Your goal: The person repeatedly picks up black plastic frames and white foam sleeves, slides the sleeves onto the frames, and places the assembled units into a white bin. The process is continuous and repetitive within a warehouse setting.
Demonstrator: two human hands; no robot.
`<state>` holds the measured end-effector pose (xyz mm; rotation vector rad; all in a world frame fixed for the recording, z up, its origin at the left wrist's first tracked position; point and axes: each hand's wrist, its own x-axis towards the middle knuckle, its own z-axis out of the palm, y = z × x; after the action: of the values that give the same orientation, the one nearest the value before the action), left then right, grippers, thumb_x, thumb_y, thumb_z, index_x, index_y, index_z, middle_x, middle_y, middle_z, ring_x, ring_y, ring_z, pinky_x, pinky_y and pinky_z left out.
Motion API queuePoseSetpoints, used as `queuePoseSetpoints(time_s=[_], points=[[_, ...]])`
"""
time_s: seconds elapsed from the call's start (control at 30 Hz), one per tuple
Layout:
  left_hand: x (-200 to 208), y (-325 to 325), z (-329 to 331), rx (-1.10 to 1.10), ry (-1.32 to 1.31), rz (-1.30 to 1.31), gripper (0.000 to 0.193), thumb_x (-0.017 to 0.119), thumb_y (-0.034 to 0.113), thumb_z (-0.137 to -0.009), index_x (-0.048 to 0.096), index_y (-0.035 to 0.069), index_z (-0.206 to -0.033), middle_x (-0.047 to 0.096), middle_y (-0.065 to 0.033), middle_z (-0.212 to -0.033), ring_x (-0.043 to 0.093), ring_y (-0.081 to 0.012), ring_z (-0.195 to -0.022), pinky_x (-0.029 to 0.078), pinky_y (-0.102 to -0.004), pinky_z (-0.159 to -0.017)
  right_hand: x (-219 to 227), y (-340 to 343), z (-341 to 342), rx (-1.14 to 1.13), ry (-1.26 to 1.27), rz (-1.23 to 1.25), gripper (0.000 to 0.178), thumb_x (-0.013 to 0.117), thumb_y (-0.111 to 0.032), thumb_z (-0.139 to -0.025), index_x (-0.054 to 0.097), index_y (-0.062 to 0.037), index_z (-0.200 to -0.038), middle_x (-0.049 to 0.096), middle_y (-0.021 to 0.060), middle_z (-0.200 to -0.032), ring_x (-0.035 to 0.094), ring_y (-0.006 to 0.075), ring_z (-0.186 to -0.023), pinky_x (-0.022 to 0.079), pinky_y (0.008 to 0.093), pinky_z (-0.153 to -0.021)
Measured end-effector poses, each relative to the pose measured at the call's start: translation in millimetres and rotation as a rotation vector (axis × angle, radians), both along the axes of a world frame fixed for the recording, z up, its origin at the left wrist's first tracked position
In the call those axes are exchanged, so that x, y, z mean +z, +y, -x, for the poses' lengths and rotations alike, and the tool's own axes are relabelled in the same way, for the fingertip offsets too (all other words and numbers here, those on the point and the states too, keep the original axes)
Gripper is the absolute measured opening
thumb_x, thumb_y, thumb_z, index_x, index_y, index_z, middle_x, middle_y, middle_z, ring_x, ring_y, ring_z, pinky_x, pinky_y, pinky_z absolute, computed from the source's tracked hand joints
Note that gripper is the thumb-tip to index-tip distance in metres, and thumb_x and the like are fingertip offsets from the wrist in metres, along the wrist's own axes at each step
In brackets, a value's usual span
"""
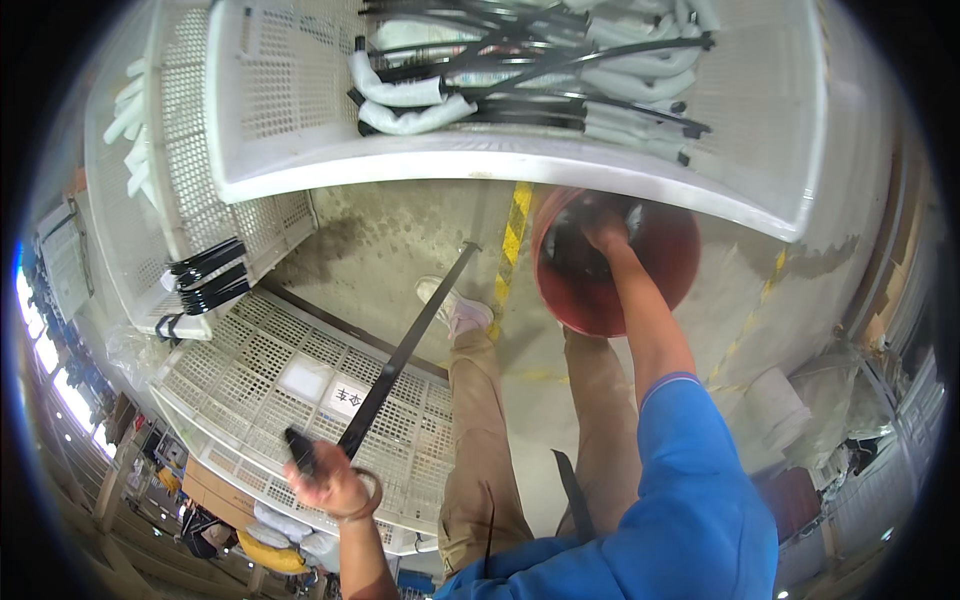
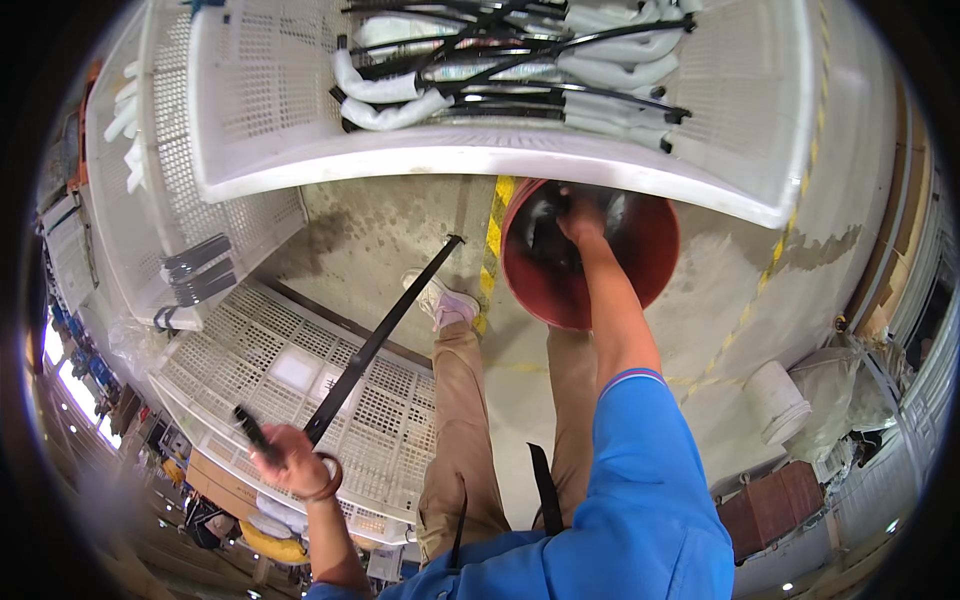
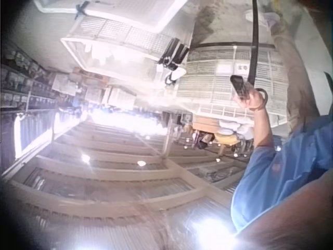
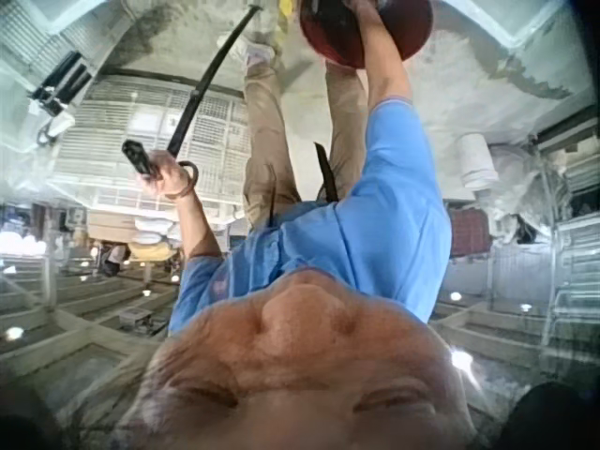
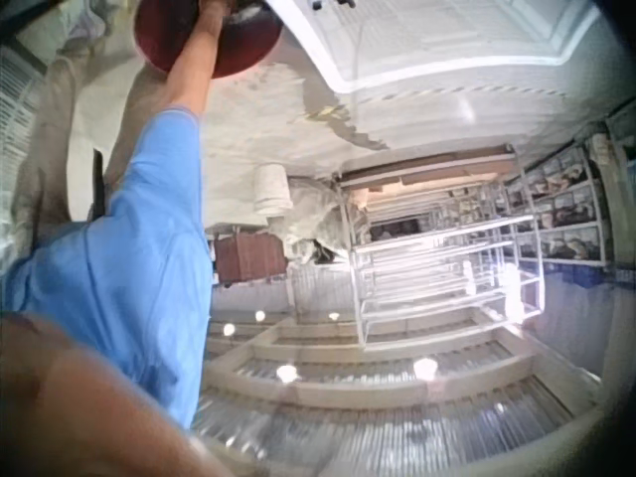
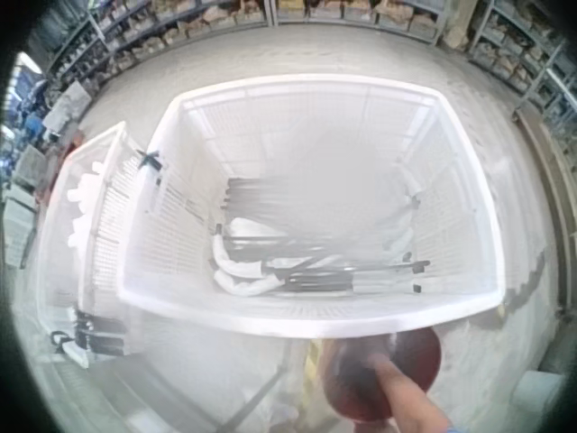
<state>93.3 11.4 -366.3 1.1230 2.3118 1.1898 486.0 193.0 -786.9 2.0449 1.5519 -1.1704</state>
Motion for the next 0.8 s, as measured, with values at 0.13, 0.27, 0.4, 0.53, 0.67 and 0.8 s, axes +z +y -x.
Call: queuePoseSetpoints(time_s=[0.13, 0.27, 0.4, 0.53, 0.67, 0.8], points=[[0.8, 13.3, -18.3, -0.119, 0.176, 0.145, 0.030, 0.072, -0.006, -0.072, 0.064, -0.002, -0.100, 0.065, -0.0161, -0.098, 0.065, -0.0267, -0.089, 0.050, -0.0337, -0.081, 135.3, 17.9, -12.1, 0.226, -0.051, 0.028, 0.078, 0.072, -0.026, -0.071, 0.045, -0.0181, -0.144, 0.062, 0.0198, -0.121, 0.061, 0.0369, -0.115, 0.050, 0.0441, -0.097], [7.3, 54.1, -41.9, -0.274, 0.117, 0.062, 0.020, 0.078, 0.006, -0.078, 0.063, 0.001, -0.089, 0.066, -0.0131, -0.081, 0.063, -0.0246, -0.066, 0.051, -0.0324, -0.064, 261.7, 17.0, -61.1, 0.114, 0.218, -0.001, 0.068, 0.068, -0.019, -0.071, 0.054, -0.0105, -0.137, 0.067, 0.0202, -0.113, 0.064, 0.0343, -0.108, 0.052, 0.0406, -0.093], [47.1, 76.8, -73.7, -0.359, -0.173, 0.175, 0.037, 0.086, 0.029, -0.076, 0.065, 0.005, -0.094, 0.065, -0.0103, -0.073, 0.061, -0.0225, -0.060, 0.050, -0.0332, -0.059, 388.6, -12.4, -101.6, -0.151, 0.593, 0.047, 0.057, 0.066, -0.011, -0.074, 0.059, -0.0063, -0.130, 0.068, 0.0135, -0.109, 0.065, 0.0243, -0.100, 0.050, 0.0338, -0.091], [127.1, 81.9, -84.9, -0.581, 0.000, 0.135, 0.042, 0.083, 0.039, -0.076, 0.064, 0.005, -0.093, 0.065, -0.0119, -0.074, 0.063, -0.0319, -0.063, 0.050, -0.0372, -0.058, 513.9, -41.6, -113.5, -0.057, 0.583, -0.390, 0.053, 0.074, -0.017, -0.076, 0.061, -0.0079, -0.126, 0.067, 0.0121, -0.108, 0.065, 0.0240, -0.101, 0.050, 0.0330, -0.087], [236.5, 85.1, -89.3, -0.728, 0.001, 0.021, 0.040, 0.082, 0.036, -0.077, 0.065, 0.004, -0.094, 0.065, -0.0110, -0.074, 0.063, -0.0268, -0.062, 0.050, -0.0343, -0.058, 612.0, -36.9, -115.3, 0.080, 0.581, -0.572, 0.048, 0.077, -0.017, -0.076, 0.063, -0.0149, -0.122, 0.064, 0.0072, -0.101, 0.060, 0.0312, -0.098, 0.048, 0.0395, -0.087], [323.2, 84.5, -99.3, -0.830, 0.076, -0.019, 0.041, 0.083, 0.035, -0.077, 0.066, 0.002, -0.095, 0.064, -0.0100, -0.076, 0.063, -0.0259, -0.062, 0.049, -0.0335, -0.058, 674.1, -19.3, -110.7, 0.354, 0.587, -0.881, 0.049, 0.077, -0.012, -0.073, 0.064, -0.0176, -0.120, 0.063, 0.0057, -0.097, 0.060, 0.0273, -0.094, 0.046, 0.0380, -0.085]])
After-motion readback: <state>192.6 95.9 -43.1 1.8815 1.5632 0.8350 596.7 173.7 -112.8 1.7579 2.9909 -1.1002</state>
